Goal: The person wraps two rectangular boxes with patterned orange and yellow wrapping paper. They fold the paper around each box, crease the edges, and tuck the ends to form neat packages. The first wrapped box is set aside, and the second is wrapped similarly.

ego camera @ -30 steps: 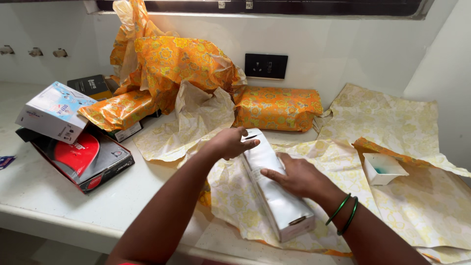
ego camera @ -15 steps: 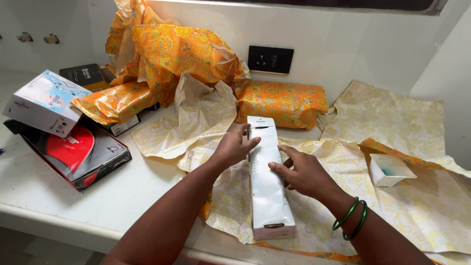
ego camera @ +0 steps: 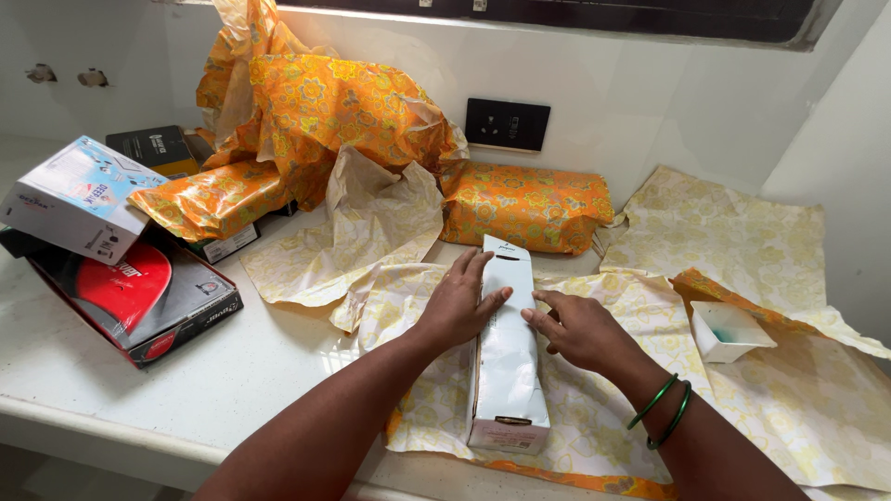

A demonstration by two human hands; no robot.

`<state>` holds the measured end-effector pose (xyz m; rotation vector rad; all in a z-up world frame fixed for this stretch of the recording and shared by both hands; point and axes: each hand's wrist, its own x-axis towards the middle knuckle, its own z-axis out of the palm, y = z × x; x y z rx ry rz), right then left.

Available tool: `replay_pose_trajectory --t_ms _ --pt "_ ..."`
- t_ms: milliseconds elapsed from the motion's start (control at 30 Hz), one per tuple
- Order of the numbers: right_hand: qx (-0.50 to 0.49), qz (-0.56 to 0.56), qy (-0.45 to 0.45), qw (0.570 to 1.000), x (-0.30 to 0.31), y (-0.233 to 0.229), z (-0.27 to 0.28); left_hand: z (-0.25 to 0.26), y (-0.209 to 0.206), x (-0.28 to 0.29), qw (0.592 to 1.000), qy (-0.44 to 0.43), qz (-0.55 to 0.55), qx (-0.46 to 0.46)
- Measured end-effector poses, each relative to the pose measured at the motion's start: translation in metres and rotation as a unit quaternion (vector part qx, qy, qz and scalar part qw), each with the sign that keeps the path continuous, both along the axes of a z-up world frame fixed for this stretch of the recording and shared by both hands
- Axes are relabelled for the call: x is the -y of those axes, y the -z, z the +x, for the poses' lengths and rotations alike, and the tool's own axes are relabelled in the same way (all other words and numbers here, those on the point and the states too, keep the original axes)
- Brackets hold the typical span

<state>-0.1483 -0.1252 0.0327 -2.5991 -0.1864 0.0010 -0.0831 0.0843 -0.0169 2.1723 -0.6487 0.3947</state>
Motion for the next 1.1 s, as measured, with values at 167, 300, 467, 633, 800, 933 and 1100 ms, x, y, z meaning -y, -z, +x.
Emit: replay_pose_trajectory --t_ms 167,300,467,633,800,933,1100 --pt "0.005 0.012 -0.022 1.0 0.008 0.002 0.006 -0.005 -0.003 0.004 0.997 0.041 0.055 -0.04" --pt "-0.001 0.001 -0.025 1.0 0.009 0.005 0.008 0.004 0.007 0.011 0.991 0.083 0.046 -0.096" --pt "0.137 -0.114 -0.029 0.984 0.027 0.008 0.016 0.011 0.017 0.012 0.99 0.085 0.053 -0.097" --pt "0.098 -0.132 0.053 0.985 0.053 0.017 0.033 0.009 0.014 0.011 0.988 0.084 0.044 -0.118" --pt "0.101 -0.054 -0.001 0.993 0.047 0.024 0.041 0.004 0.012 0.013 0.991 0.084 0.009 -0.104" --pt "-0.03 0.092 0.026 0.995 0.022 0.018 0.025 -0.005 0.009 0.018 0.992 0.085 -0.029 -0.092" --pt "-0.011 0.106 0.021 0.994 0.006 -0.002 0.004 -0.016 0.003 0.019 0.993 0.095 -0.068 -0.035"
